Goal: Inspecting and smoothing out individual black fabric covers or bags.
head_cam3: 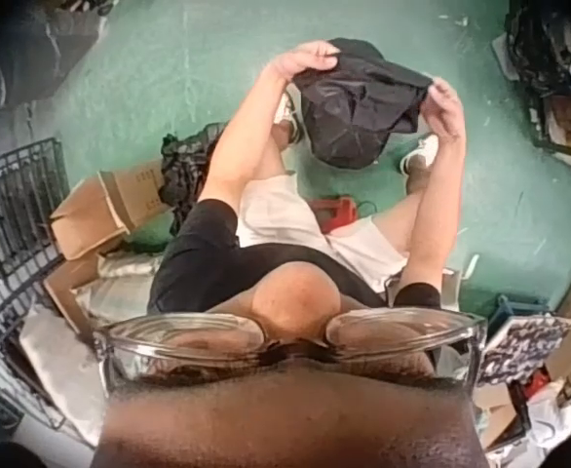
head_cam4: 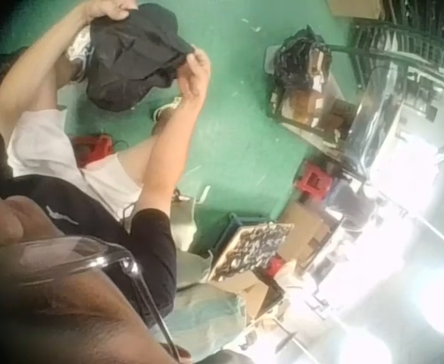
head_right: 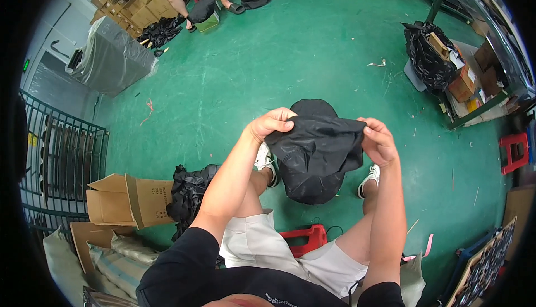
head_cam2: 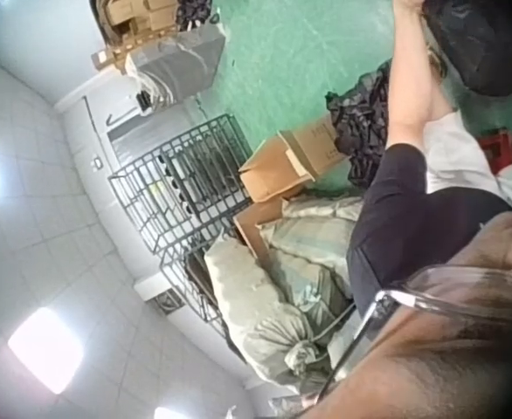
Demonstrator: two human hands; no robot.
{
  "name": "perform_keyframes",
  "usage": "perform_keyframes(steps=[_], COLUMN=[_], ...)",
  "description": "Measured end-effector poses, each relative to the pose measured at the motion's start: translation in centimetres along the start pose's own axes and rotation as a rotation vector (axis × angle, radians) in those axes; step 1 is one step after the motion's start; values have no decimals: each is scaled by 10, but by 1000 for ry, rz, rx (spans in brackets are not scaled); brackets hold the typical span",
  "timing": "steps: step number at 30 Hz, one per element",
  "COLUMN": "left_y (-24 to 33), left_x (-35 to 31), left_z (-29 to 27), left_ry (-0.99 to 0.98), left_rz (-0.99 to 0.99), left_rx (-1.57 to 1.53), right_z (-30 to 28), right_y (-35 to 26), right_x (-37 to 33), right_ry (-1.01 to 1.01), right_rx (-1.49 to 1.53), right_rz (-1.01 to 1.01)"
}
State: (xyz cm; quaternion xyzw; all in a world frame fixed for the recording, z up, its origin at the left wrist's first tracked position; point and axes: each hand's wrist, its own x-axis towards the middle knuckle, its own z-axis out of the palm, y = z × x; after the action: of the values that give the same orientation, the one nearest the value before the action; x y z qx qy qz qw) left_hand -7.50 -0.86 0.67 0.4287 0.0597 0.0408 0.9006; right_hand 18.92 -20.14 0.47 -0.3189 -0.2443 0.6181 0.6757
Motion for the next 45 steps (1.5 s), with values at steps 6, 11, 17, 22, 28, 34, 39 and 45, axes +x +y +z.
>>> perform_keyframes(steps=[6, 11, 17, 22, 28, 34, 39, 45], left_y=[-8, 0, -2, -6, -9, -8, -18, -18], left_x=[3, -7, -12, -9, -5, 1, 15, 18], left_z=[-23, -8, -11, 9, 22, 45, 20, 11], left_ry=[-35, 139, -122, -404, -288, 39, 356, 361], left_rz=[-65, -41, -31, -3, -65, 534, 461, 419], left_rx=[175, 81, 72, -5, 63, -468, -542, -569], right_z=[-9, 1, -32, -25, -33, 11, -3, -7], right_y=[1, -1, 1, -2, -4, -5, 22, 21], right_x=[-2, -6, -13, -16, -8, -10, 10, 3], right_ry=[-53, -90, -228, -34, -53, -271, -659, 64], right_rx=[-67, -250, 214, 125, 344, 404, 526, 365], right_rz=[219, 291, -141, -359, -264, 9, 300, 245])
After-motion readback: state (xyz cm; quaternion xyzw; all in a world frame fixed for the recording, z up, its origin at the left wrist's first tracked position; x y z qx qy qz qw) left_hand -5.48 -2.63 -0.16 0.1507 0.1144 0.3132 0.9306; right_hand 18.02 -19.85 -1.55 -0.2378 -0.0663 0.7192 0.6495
